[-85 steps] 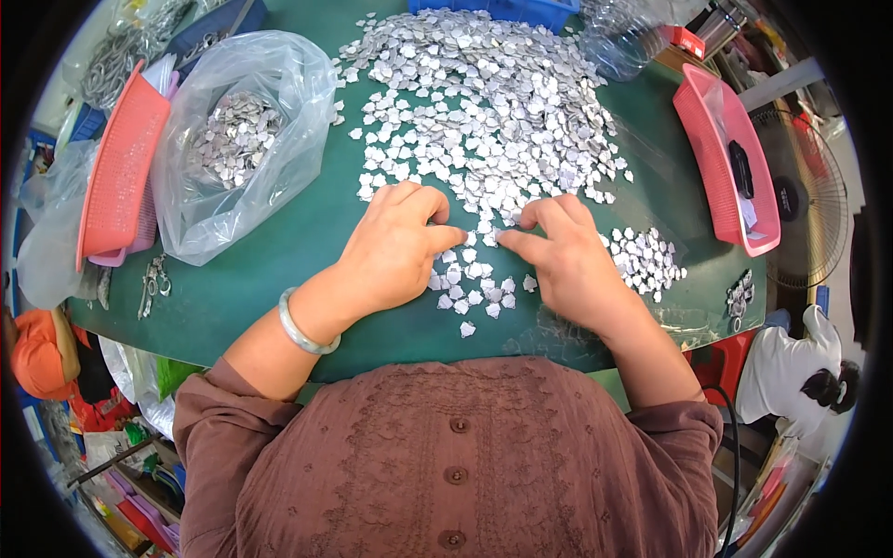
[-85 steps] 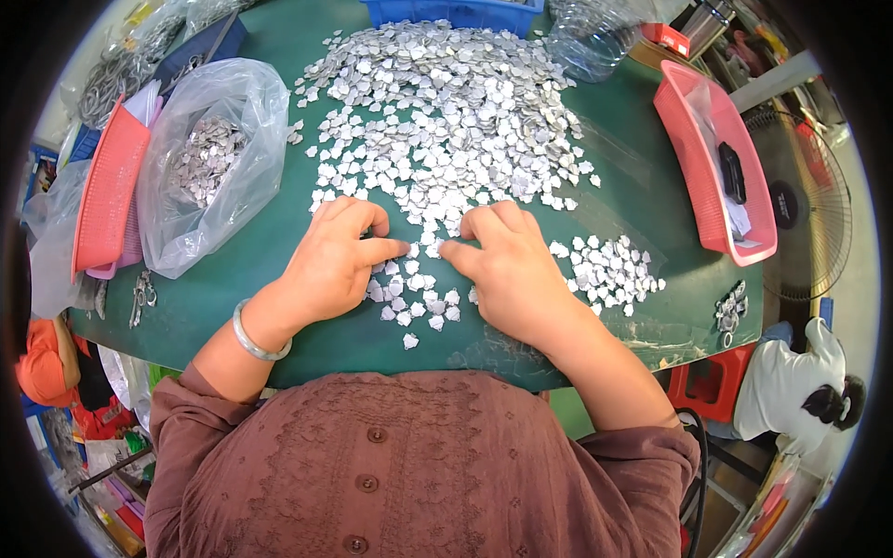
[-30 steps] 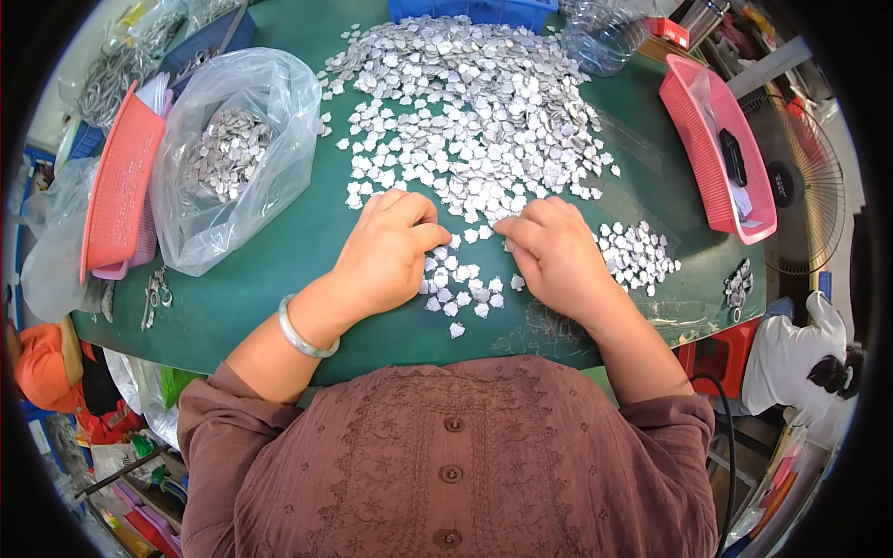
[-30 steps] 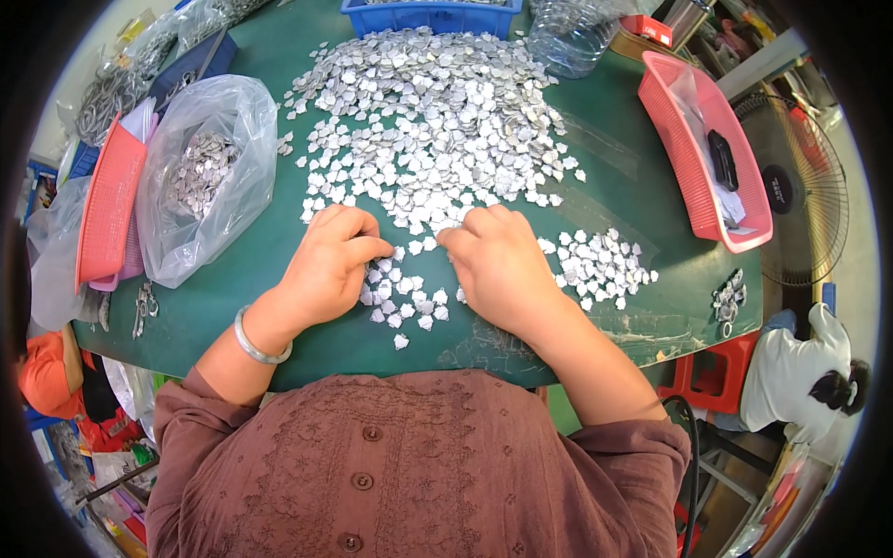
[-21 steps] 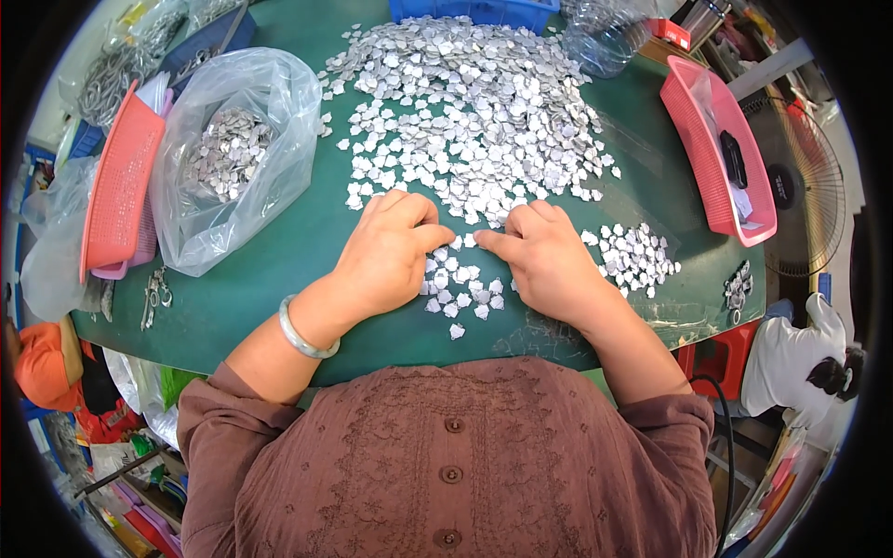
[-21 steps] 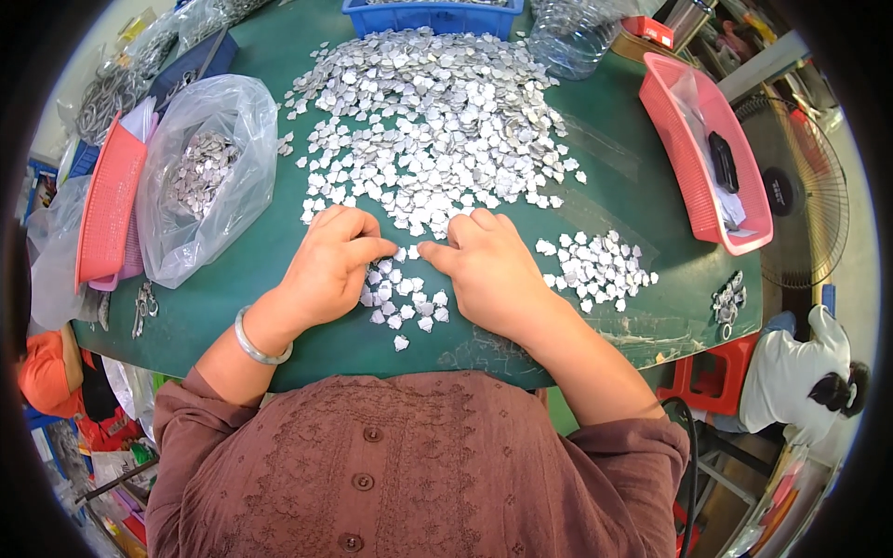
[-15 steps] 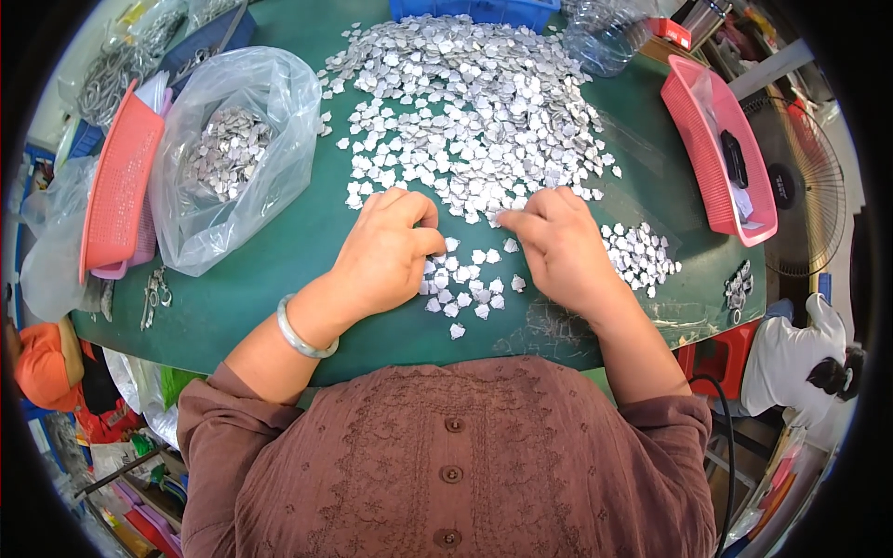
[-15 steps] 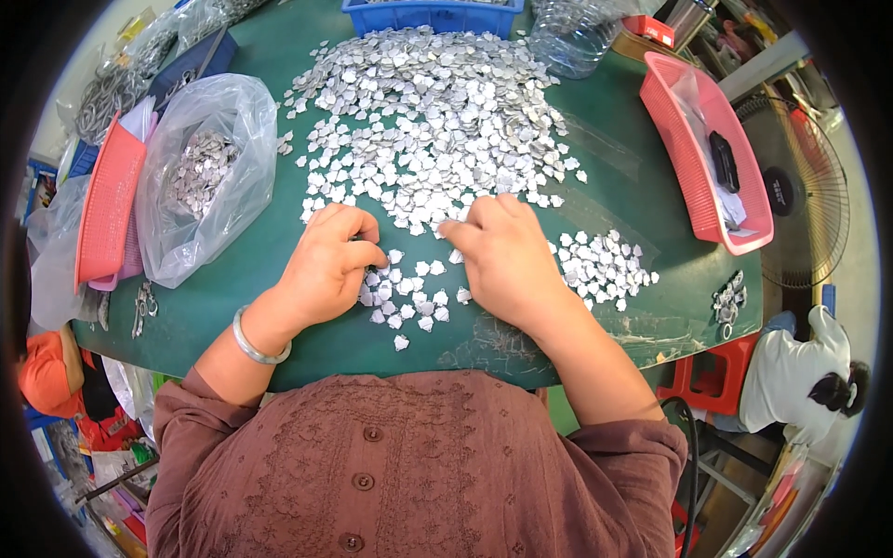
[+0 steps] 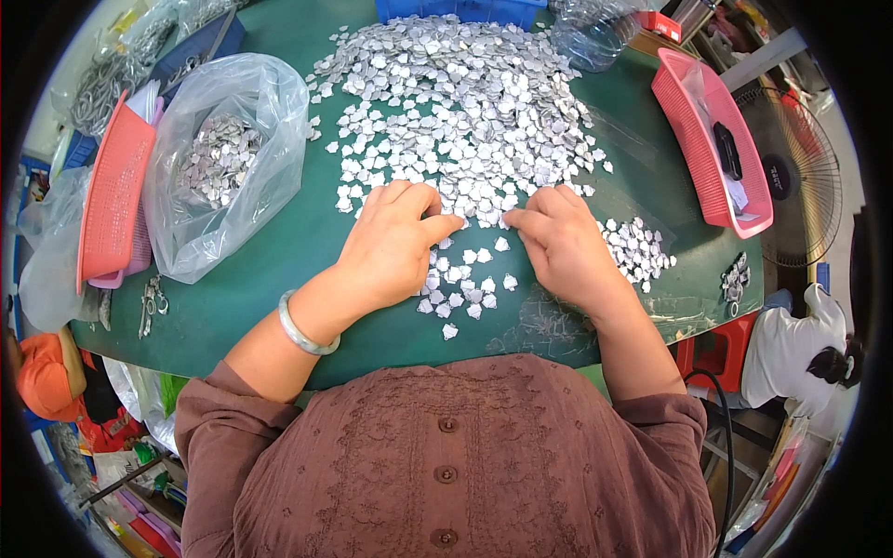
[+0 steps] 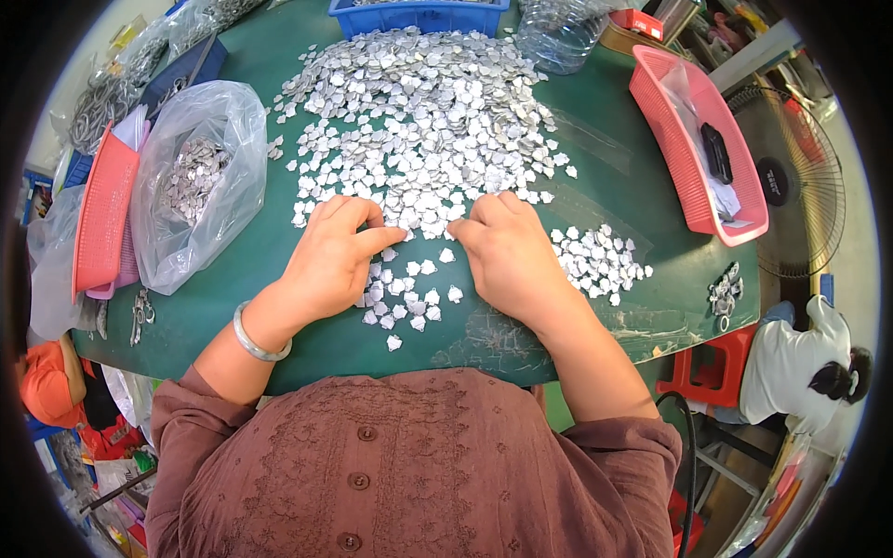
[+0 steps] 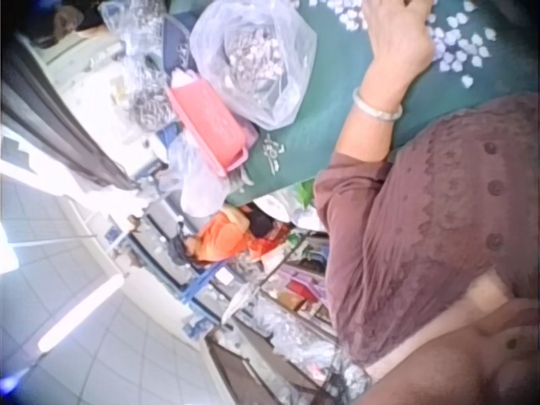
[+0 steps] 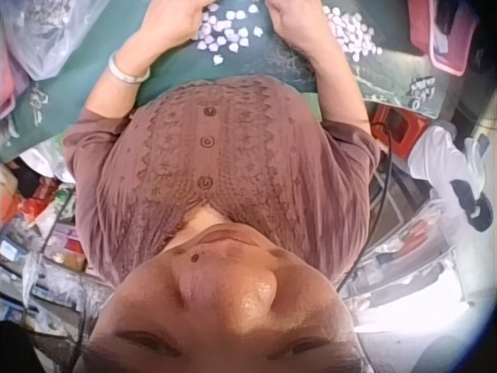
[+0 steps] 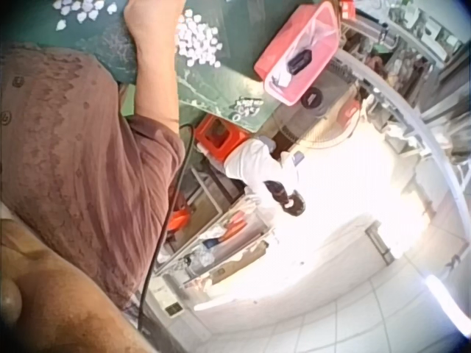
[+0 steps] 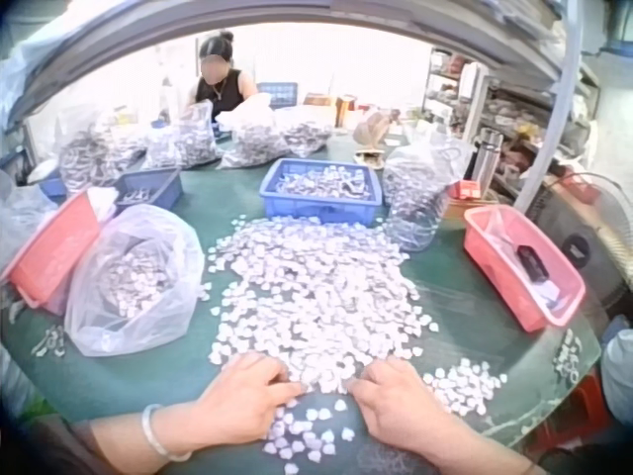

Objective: The person sorts small white flower-shaped metal parts by hand on a green workbench, sliding them into groups and then placing them into a pink plastic tray.

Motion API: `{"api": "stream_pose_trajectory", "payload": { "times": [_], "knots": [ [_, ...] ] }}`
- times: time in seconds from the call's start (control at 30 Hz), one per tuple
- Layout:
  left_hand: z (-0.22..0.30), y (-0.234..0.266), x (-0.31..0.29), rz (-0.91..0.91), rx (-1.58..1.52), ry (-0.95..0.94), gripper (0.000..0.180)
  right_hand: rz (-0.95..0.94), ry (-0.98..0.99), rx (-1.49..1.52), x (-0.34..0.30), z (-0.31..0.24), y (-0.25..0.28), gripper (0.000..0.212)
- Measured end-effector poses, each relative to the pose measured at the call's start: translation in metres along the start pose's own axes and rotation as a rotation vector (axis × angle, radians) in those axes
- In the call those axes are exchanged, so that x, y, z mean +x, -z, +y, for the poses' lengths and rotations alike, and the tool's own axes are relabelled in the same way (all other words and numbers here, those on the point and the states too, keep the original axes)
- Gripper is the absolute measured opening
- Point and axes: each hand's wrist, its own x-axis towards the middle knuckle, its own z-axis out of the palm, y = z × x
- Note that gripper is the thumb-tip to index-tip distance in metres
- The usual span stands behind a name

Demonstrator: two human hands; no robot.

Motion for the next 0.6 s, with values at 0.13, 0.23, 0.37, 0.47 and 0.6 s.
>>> {"api": "stream_pose_trajectory", "payload": {
  "times": [0.13, 0.23, 0.37, 0.47, 0.6],
  "knots": [
    [0.0, 0.0, -0.003, 0.008, -0.018, -0.007, 0.036, -0.109, 0.022, 0.017, -0.001, 0.0, 0.004, 0.021],
    [-0.001, -0.001, -0.005, 0.046, -0.046, -0.031, 0.034, -0.078, -0.004, 0.041, 0.001, -0.001, 0.002, 0.021],
    [-0.001, 0.001, -0.007, 0.037, -0.032, -0.051, 0.032, -0.082, 0.009, 0.012, 0.0, 0.0, -0.004, 0.023],
    [-0.001, 0.002, -0.011, 0.034, -0.033, -0.058, 0.032, -0.126, 0.025, 0.028, 0.0, 0.0, 0.003, 0.026],
    [-0.002, 0.004, -0.01, 0.03, -0.039, -0.062, 0.033, -0.107, 0.005, 0.041, 0.0, -0.002, 0.001, 0.027]
  ]
}}
